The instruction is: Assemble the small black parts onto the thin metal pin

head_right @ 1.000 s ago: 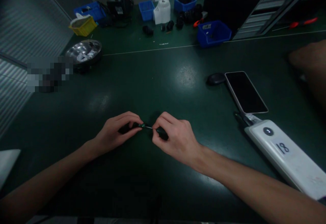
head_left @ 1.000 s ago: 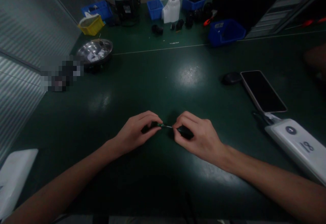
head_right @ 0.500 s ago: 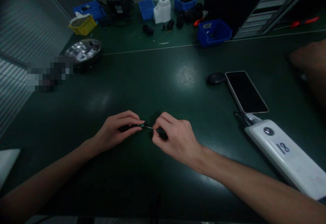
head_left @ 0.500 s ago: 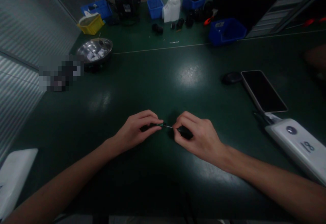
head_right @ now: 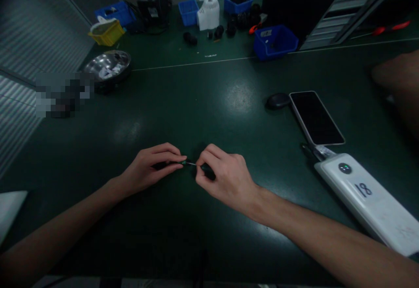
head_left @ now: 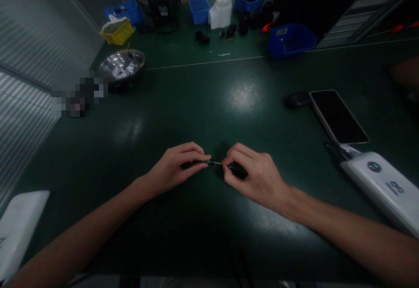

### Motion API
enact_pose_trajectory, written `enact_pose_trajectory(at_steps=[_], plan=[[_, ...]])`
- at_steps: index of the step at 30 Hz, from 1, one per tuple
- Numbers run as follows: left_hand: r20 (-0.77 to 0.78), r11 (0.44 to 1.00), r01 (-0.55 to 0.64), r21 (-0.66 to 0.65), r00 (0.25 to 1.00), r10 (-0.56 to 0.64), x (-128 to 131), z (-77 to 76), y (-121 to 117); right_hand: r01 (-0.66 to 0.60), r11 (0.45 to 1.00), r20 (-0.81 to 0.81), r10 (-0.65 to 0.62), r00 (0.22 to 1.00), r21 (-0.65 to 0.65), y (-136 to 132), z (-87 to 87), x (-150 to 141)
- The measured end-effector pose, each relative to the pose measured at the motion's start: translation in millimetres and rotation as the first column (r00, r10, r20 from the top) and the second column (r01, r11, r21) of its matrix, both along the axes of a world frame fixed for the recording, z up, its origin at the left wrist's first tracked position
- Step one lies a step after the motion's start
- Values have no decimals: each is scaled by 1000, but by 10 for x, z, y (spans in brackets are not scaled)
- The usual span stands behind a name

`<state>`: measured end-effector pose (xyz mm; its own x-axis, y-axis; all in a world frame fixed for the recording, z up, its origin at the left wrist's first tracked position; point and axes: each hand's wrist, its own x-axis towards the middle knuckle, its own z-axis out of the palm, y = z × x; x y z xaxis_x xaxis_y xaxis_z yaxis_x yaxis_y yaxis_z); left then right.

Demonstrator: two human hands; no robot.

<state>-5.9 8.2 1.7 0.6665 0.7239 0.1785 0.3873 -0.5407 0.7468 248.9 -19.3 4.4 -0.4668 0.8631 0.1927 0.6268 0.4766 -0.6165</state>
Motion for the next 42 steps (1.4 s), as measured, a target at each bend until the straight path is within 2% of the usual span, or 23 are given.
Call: enact_pose_trajectory(at_steps=[13, 20, 29, 36, 42], plan=[[-30, 998, 45, 44, 999, -44, -1, -7, 2, -33, 999, -1, 33, 999, 24, -13, -10, -3], [-72, 986, 92, 142, 994, -83, -5, -24, 0, -67, 996, 0, 67, 998, 54, -20, -41, 4], [-84, 978, 99, 184, 993, -85, -12, -25, -1, -73, 996, -32, 74, 997, 44, -17, -42, 11], [-92, 983, 86, 165, 993, -72, -24, -20, -20, -47, 998, -70, 49, 996, 36, -12, -9, 10], [-165, 986, 92, 141, 984, -68, -13, 16, -27, 32, 999, -71, -30, 997, 27, -5, 17, 19]])
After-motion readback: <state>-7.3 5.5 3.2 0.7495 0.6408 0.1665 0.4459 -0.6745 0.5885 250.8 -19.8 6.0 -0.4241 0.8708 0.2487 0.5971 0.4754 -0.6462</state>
